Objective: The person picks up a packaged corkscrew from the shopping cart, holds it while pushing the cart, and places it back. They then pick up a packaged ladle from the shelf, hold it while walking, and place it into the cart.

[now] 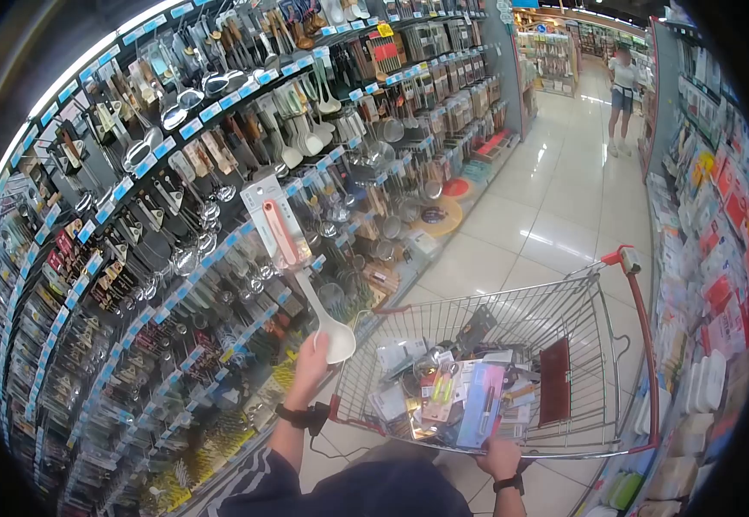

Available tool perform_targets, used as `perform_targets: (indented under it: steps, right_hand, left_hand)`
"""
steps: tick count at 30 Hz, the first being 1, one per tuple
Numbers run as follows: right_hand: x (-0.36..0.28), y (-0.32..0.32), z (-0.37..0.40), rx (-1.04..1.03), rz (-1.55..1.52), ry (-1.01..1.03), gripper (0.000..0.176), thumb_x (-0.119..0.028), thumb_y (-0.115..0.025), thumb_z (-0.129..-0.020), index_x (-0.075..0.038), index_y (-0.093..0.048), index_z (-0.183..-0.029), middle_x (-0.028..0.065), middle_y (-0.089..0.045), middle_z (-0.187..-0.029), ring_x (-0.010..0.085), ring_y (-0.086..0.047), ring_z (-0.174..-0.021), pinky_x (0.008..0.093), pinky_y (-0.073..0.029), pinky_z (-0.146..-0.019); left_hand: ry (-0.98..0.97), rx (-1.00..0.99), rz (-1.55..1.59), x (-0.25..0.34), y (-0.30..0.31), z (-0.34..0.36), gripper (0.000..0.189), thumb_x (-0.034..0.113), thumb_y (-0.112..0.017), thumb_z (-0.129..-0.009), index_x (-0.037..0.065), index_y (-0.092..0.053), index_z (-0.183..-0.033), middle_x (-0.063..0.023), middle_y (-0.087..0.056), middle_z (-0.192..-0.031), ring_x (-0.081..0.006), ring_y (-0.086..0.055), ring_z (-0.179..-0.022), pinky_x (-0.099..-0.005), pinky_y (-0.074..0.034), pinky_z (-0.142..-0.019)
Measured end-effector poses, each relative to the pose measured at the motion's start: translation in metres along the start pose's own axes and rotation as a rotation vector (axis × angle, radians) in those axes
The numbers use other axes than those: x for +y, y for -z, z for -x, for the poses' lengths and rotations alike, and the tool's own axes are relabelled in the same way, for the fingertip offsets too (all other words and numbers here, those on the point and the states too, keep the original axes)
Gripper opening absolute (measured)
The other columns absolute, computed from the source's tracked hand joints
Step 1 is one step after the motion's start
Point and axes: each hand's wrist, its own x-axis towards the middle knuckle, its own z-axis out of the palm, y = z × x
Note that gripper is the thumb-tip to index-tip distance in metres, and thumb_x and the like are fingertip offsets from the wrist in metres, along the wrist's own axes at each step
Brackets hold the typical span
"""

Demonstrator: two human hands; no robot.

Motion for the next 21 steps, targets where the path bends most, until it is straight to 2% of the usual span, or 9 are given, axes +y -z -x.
perform_targets:
  steps: [6, 9, 10, 14, 17, 19, 20, 21]
  right_hand:
    - [0.017, 0.013, -0.032, 0.033, -0.013, 0.006, 0.045, -0.058, -0.076, -0.061, -0.019, -0.074, -0.083, 0.0067, -0.071, -0.078, 0.0289, -0.068, -0.075, 0.0405, -0.053, -0.067]
    - [0.029, 0.016, -0.055, 0.06, -0.007, 0.033, 0.046, -0.058, -0.077, -0.059, -0.019, -0.074, -0.084, 0.0064, -0.071, -0.079, 0.0286, -0.068, -0.076, 0.0401, -0.053, -0.068]
    - [0.038, 0.01, -0.064, 0.076, -0.031, 0.04, 0.046, -0.058, -0.077, -0.058, -0.019, -0.074, -0.083, 0.0065, -0.071, -0.078, 0.0287, -0.068, -0.076, 0.04, -0.053, -0.068]
    - [0.047, 0.031, -0.091, -0.033, 0.029, -0.012, 0.047, -0.056, -0.077, -0.058, -0.019, -0.074, -0.086, 0.0062, -0.07, -0.081, 0.0284, -0.068, -0.079, 0.0424, -0.052, -0.07]
    - [0.053, 0.04, -0.116, -0.06, 0.114, -0.044, 0.04, -0.05, -0.077, -0.055, -0.022, -0.074, -0.083, 0.0053, -0.071, -0.077, 0.0286, -0.068, -0.075, 0.0414, -0.053, -0.069]
    - [0.068, 0.038, -0.142, -0.129, 0.075, -0.029, 0.041, -0.051, -0.077, -0.055, -0.023, -0.075, -0.085, 0.0049, -0.071, -0.078, 0.0284, -0.068, -0.075, 0.0409, -0.054, -0.07]
    - [0.065, 0.047, -0.151, -0.163, 0.08, -0.042, 0.043, -0.054, -0.075, -0.057, -0.024, -0.075, -0.088, 0.0046, -0.072, -0.08, 0.0278, -0.068, -0.078, 0.0404, -0.054, -0.073]
    - [0.059, 0.054, -0.159, -0.174, 0.018, 0.004, 0.039, -0.043, -0.068, -0.072, -0.008, -0.073, -0.089, 0.0193, -0.07, -0.089, 0.0409, -0.066, -0.086, 0.0474, -0.052, -0.076]
  left_hand:
    - [0.005, -0.018, -0.041, 0.002, -0.024, -0.027, 0.034, 0.032, -0.044, -0.102, 0.001, -0.059, -0.104, -0.002, -0.059, -0.072, -0.0083, -0.055, -0.054, -0.025, -0.045, -0.047]
    - [0.011, -0.021, 0.104, -0.028, -0.034, -0.059, 0.033, 0.031, -0.044, -0.102, 0.001, -0.059, -0.104, -0.0019, -0.059, -0.072, -0.0085, -0.055, -0.054, -0.0252, -0.045, -0.047]
    - [0.033, -0.028, 0.108, -0.018, -0.037, -0.064, 0.033, 0.03, -0.044, -0.102, 0.001, -0.06, -0.105, -0.0021, -0.059, -0.071, -0.0091, -0.055, -0.053, -0.0256, -0.045, -0.046]
    - [0.102, -0.085, 0.074, -0.025, -0.04, -0.106, 0.033, 0.027, -0.046, -0.101, 0.001, -0.058, -0.117, -0.0045, -0.064, -0.093, -0.0098, -0.061, -0.073, -0.0251, -0.049, -0.061]
    - [0.161, -0.036, -0.029, -0.03, -0.042, -0.137, 0.035, 0.028, -0.047, -0.1, 0.0, -0.058, -0.12, -0.0062, -0.066, -0.094, -0.0118, -0.063, -0.078, -0.0271, -0.051, -0.066]
    - [0.07, 0.01, -0.071, -0.033, -0.041, -0.157, 0.034, 0.028, -0.048, -0.1, -0.001, -0.059, -0.116, -0.0093, -0.067, -0.091, -0.015, -0.064, -0.076, -0.0294, -0.051, -0.066]
    - [0.029, 0.026, -0.093, -0.037, -0.043, -0.163, 0.034, 0.028, -0.048, -0.099, -0.001, -0.059, -0.114, -0.0108, -0.067, -0.089, -0.0167, -0.065, -0.076, -0.0306, -0.051, -0.066]
    - [-0.016, 0.031, -0.12, -0.041, -0.047, -0.173, 0.034, 0.028, -0.049, -0.099, -0.002, -0.06, -0.112, -0.0123, -0.068, -0.087, -0.0183, -0.066, -0.075, -0.0318, -0.051, -0.066]
